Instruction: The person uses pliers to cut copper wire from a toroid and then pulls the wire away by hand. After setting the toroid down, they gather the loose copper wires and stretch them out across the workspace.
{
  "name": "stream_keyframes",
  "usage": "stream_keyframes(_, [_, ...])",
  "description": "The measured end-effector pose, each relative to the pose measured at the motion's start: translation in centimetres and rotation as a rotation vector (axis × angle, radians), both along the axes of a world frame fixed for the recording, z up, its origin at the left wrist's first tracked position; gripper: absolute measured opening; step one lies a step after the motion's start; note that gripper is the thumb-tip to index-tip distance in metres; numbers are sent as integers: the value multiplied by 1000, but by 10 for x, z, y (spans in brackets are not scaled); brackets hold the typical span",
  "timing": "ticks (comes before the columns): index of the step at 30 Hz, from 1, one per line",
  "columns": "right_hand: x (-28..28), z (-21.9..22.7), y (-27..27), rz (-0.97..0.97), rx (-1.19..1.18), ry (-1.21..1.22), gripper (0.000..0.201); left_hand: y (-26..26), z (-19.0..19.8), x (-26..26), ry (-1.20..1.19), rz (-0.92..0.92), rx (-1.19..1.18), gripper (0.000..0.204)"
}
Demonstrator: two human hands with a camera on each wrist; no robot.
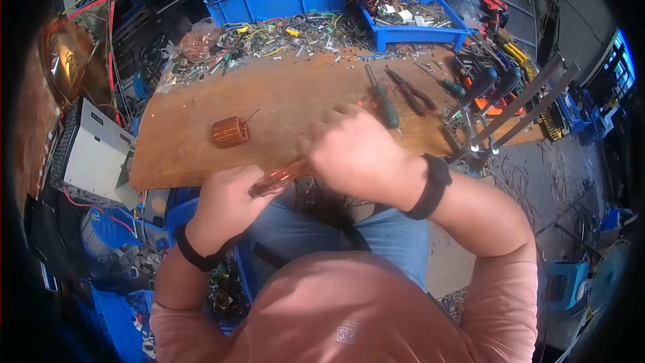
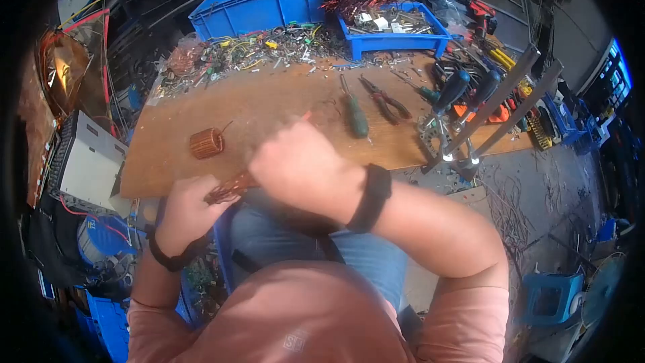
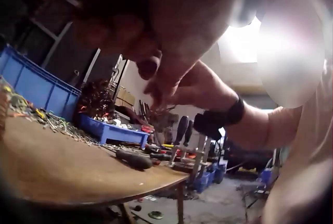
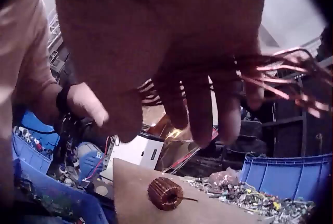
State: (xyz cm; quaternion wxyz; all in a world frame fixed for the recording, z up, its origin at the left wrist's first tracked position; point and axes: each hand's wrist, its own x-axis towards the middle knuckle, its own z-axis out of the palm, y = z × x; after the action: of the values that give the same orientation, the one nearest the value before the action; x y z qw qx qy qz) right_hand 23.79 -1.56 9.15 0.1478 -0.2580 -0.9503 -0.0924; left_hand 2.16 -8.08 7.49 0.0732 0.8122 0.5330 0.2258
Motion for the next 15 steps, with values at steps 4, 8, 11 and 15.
stream_keyframes(4, [11,-6,5,-87,-321,8,27,5,-1,-9,82,-104,47,23])
stream_keyframes(8, [9,2,21,-109,-586,177,39,26,-28,-15,-358,-30,-100,28])
stream_keyframes(11, [10,9,23,-166,-656,227,45,25,-13,-6,-333,73,-194,27])
stream_keyframes(15, [13,1,28,-179,-704,367,56,25,-12,6,-404,128,-92,23])
